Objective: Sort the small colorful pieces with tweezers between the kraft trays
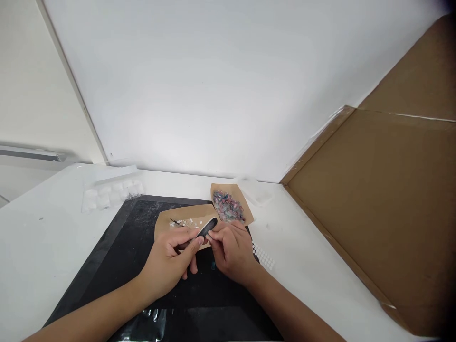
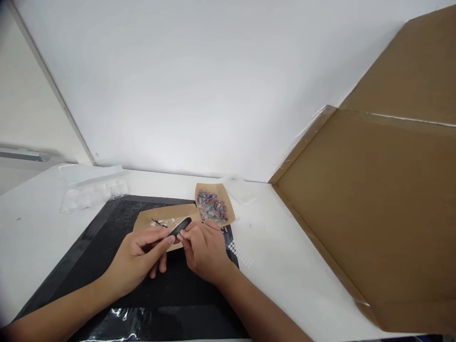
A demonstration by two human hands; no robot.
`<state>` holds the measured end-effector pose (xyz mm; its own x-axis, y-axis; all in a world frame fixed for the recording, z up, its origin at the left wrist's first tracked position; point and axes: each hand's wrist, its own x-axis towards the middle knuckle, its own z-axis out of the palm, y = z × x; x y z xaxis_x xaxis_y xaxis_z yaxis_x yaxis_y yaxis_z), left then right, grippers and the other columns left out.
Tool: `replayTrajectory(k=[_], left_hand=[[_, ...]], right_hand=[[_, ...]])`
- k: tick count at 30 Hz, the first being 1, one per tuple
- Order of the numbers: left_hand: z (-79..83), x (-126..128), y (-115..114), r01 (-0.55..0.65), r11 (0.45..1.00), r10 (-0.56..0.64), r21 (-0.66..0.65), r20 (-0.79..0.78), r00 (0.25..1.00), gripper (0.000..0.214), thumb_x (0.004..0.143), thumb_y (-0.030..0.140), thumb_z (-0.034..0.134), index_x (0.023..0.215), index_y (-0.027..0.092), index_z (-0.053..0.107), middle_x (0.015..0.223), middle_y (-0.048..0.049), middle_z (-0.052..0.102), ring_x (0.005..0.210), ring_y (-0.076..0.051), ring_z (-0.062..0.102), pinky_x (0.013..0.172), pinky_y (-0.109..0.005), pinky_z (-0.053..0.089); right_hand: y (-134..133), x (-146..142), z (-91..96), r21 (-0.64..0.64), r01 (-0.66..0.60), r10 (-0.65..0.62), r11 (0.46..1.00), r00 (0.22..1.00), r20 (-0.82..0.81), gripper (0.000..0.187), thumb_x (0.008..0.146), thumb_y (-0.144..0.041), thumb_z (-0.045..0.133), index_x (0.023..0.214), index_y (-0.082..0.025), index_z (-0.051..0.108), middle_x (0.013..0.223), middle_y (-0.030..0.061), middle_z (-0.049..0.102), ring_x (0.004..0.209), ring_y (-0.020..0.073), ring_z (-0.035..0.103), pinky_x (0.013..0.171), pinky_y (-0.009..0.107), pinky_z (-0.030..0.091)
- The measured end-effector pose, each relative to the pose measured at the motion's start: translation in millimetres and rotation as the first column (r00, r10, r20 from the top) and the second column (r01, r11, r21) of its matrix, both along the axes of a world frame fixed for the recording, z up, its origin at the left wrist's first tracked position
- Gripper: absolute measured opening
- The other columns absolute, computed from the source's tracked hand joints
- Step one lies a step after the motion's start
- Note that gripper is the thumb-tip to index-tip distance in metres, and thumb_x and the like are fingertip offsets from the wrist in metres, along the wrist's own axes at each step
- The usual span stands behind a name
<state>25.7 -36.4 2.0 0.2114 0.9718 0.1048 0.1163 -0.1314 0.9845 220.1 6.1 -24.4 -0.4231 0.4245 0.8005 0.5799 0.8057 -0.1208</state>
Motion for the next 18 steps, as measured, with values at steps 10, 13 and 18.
replayTrajectory(k=[10,13,18], left_hand=[[-1.3,0.5,0.8,0.001,0.998,-0.001,-0.055,0.004,1.000,0.035,0.096,0.041,0.064,0.109,0.015,0.083,0.056,0.0002,0.062,0.036,-0.006,0.052,0.034,-0.013,0.043],[-1.5,0.6,0.2,-0.012,0.999,0.012,-0.031,0.004,1.000,0.035,0.096,0.041,0.064,0.114,0.017,0.082,0.057,0.0000,0.063,0.037,-0.007,0.054,0.034,-0.014,0.044],[-2.7,0.4,-1.6,-0.020,1.000,0.020,0.003,-0.023,1.000,0.034,0.097,0.043,0.063,0.108,0.018,0.083,0.056,-0.0002,0.061,0.036,-0.008,0.054,0.033,-0.015,0.045]], right_hand=[[1.1,2.7,-0.9,0.015,-0.017,0.017,1.000,1.000,0.016,0.014,0.097,-0.011,0.059,0.096,-0.022,0.050,0.075,0.0002,0.066,0.070,0.0178,0.067,0.068,0.036,0.039],[2.6,3.8,0.9,0.018,0.044,-0.044,0.999,0.998,-0.034,0.013,0.097,-0.011,0.060,0.097,-0.021,0.051,0.079,0.0016,0.069,0.068,0.0173,0.066,0.067,0.036,0.038],[1.9,2.8,1.3,-0.014,0.000,0.000,1.000,1.000,-0.005,0.013,0.097,-0.012,0.058,0.095,-0.022,0.050,0.076,0.0009,0.067,0.066,0.0178,0.065,0.067,0.036,0.038]])
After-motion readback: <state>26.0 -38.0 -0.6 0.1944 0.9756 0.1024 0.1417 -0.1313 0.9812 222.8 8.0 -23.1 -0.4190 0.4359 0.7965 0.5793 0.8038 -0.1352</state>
